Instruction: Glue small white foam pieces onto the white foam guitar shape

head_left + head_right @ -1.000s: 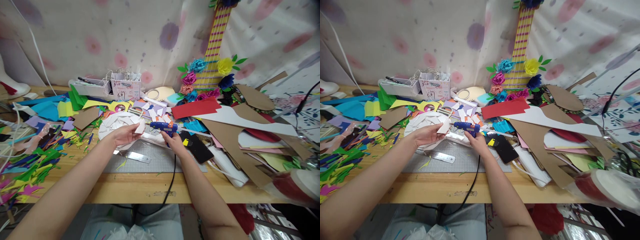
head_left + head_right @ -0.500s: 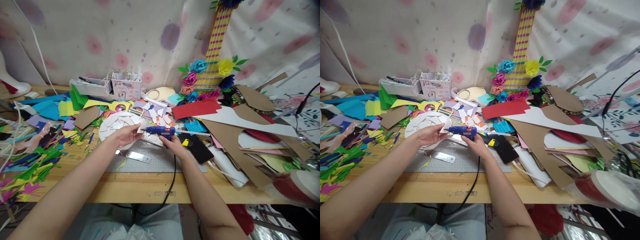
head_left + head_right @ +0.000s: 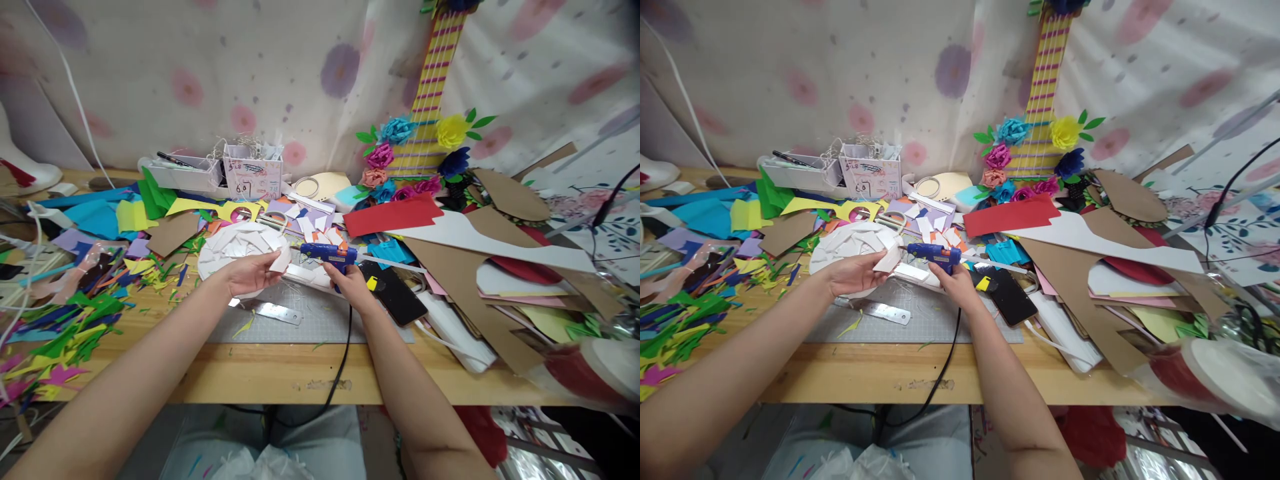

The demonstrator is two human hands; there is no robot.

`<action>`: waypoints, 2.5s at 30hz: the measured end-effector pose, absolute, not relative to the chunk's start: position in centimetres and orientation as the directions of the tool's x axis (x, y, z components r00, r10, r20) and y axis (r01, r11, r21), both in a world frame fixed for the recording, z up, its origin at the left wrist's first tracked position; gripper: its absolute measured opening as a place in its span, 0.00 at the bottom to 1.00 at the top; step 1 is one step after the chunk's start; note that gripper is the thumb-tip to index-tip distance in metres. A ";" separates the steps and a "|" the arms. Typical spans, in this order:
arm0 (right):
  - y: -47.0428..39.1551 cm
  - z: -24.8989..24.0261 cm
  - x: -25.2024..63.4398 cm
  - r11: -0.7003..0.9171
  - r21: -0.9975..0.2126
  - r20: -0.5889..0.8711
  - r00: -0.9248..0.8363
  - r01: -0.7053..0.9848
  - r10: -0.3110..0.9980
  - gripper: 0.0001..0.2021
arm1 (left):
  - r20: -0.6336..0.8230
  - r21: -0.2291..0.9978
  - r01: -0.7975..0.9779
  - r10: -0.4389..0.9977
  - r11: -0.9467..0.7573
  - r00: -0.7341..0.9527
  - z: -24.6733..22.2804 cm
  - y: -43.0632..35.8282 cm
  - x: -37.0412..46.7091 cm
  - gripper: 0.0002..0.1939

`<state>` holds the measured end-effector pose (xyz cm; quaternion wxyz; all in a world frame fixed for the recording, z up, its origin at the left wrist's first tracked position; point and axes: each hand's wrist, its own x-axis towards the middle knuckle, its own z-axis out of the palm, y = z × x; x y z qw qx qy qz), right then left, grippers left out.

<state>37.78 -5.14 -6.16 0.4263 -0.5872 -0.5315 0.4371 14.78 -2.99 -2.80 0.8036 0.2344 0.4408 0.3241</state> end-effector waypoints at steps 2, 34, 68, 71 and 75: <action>-5.1 -6.2 37.8 -0.055 -0.968 -0.046 0.044 0.246 0.998 0.26 | -0.559 0.667 -0.303 0.726 0.681 0.401 -2.7 -3.3 14.6 0.08; -4.4 -7.4 37.9 -0.027 -0.980 -0.013 0.076 0.195 0.997 0.25 | -0.011 0.414 0.856 0.942 0.310 -0.335 -2.9 -3.1 4.9 0.23; -3.9 -8.6 38.3 -0.007 -0.981 0.010 0.088 0.196 0.996 0.22 | 0.106 0.264 0.794 0.835 -0.547 0.540 -4.7 -4.7 4.3 0.13; -4.0 -8.3 38.3 -0.010 -0.978 0.009 0.091 0.207 0.996 0.22 | 0.119 0.264 0.788 0.830 -0.556 0.545 -4.8 -4.9 4.3 0.13; -4.1 -8.1 38.2 -0.023 -0.975 -0.001 0.098 0.220 0.995 0.21 | 0.142 0.287 0.778 0.828 -0.559 0.542 -5.1 -4.9 4.4 0.14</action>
